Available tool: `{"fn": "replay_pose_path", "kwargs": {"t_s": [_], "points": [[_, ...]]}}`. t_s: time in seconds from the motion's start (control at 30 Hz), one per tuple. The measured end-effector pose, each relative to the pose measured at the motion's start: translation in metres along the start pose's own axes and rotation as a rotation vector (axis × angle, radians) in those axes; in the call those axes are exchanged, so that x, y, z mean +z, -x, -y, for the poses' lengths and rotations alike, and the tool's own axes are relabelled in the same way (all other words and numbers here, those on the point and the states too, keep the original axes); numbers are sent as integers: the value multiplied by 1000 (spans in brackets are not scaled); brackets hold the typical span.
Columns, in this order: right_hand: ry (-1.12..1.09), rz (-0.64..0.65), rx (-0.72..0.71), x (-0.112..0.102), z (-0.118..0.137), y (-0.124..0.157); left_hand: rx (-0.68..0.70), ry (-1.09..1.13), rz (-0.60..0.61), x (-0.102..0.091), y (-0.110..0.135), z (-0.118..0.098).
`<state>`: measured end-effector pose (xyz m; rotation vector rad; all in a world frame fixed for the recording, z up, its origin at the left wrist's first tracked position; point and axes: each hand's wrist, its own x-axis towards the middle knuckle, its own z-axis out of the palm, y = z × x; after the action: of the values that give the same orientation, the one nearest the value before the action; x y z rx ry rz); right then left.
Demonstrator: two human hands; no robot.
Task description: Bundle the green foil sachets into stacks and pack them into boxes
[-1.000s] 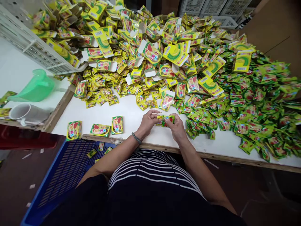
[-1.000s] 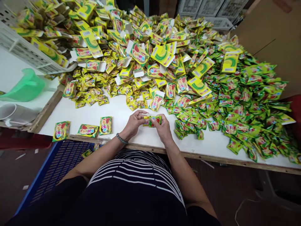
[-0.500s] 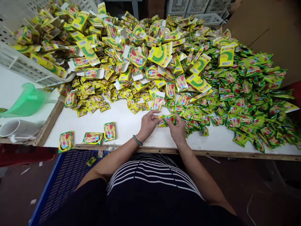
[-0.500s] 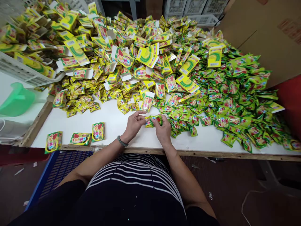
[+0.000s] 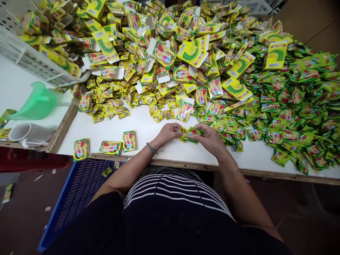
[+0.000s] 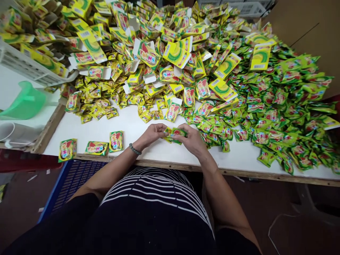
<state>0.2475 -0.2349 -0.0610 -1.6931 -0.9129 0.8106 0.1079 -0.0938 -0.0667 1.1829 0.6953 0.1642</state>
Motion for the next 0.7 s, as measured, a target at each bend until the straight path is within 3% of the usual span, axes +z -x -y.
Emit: {"fn": "replay_pose_path", "kwargs": {"t_s": [0.1, 0.3, 0.43, 0.6, 0.7], "points": [[88, 114, 87, 6, 6, -5, -19, 20, 70, -1, 2, -2], [-82, -167, 139, 23, -2, -5, 30, 250, -57, 0, 10, 6], [-24, -160, 136, 21, 0, -4, 56, 243, -65, -1, 10, 10], [-220, -195, 118, 16, -2, -7, 72, 261, -100, 0, 8, 8], [-167, -200, 105, 18, -8, -7, 98, 305, -107, 8, 10, 8]]}}
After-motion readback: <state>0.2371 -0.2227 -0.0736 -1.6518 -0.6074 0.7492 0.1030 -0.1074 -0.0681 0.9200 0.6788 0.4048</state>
